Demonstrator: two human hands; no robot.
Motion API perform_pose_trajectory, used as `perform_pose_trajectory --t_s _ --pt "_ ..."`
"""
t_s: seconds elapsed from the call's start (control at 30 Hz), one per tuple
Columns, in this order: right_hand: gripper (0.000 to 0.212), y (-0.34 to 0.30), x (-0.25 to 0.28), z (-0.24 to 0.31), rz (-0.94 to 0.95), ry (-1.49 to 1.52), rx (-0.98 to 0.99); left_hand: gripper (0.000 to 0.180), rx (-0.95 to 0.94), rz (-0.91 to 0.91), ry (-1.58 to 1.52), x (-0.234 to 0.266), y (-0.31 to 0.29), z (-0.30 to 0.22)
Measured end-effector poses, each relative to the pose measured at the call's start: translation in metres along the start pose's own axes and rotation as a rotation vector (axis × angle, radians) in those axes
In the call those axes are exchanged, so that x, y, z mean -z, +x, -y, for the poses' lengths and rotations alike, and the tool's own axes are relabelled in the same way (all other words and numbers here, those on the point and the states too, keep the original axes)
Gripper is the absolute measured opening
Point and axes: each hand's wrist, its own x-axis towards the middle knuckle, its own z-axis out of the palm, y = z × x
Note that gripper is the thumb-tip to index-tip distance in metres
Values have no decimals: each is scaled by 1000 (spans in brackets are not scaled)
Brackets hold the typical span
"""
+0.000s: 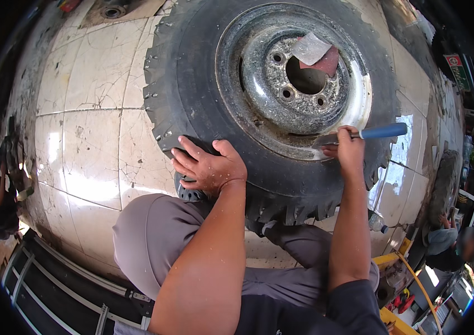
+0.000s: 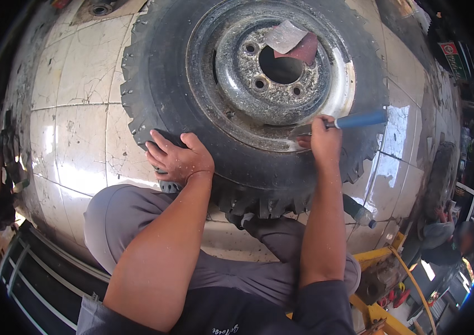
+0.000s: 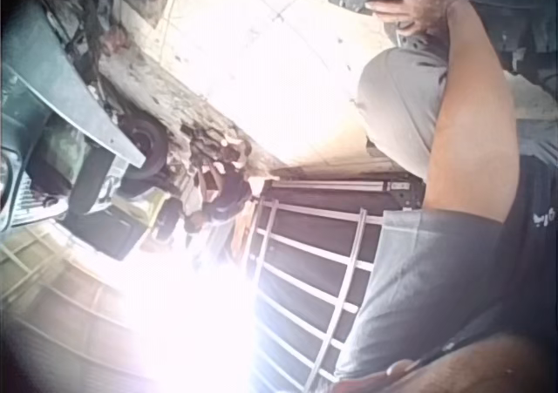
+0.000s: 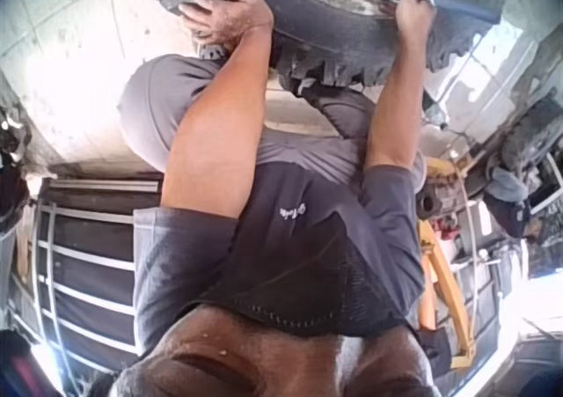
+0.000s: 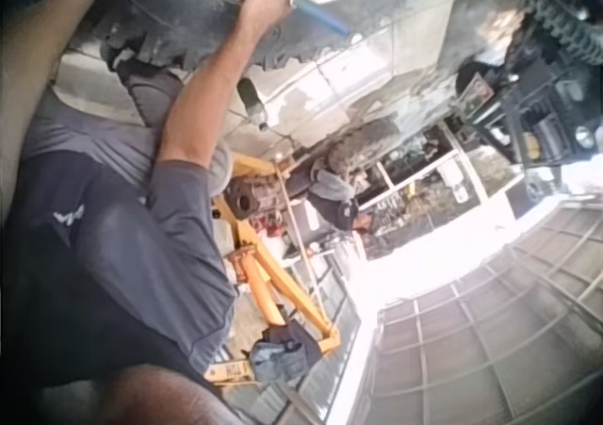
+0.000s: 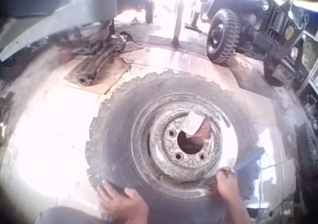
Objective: The person sits on the floor and uses a blue-handled scraper to clean the inner rim of a large tire. They repeatedly scrape the metal surface to remove dirt and grime.
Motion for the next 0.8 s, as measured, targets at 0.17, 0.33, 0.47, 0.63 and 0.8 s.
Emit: perform_pose_trajectory --t_s 0.17,0.33,0.47,0.63,0.8 --pt "21 7 19 -17 -26 -14 98 71 -14 40 -17 -2 -9 -6" --pt "24 -7 0 5 35 51 -60 75 4 52 0 1 -5 -1" --pt "24 -15 16 5 44 118 -89 76 6 62 -4 -1 -4 1" --pt "25 -10 40 1 27 83 -51 76 5 76 -12 1 -5 -1" --pt "22 -13 32 11 -80 49 -21 73 -6 50 -3 0 -5 -1"
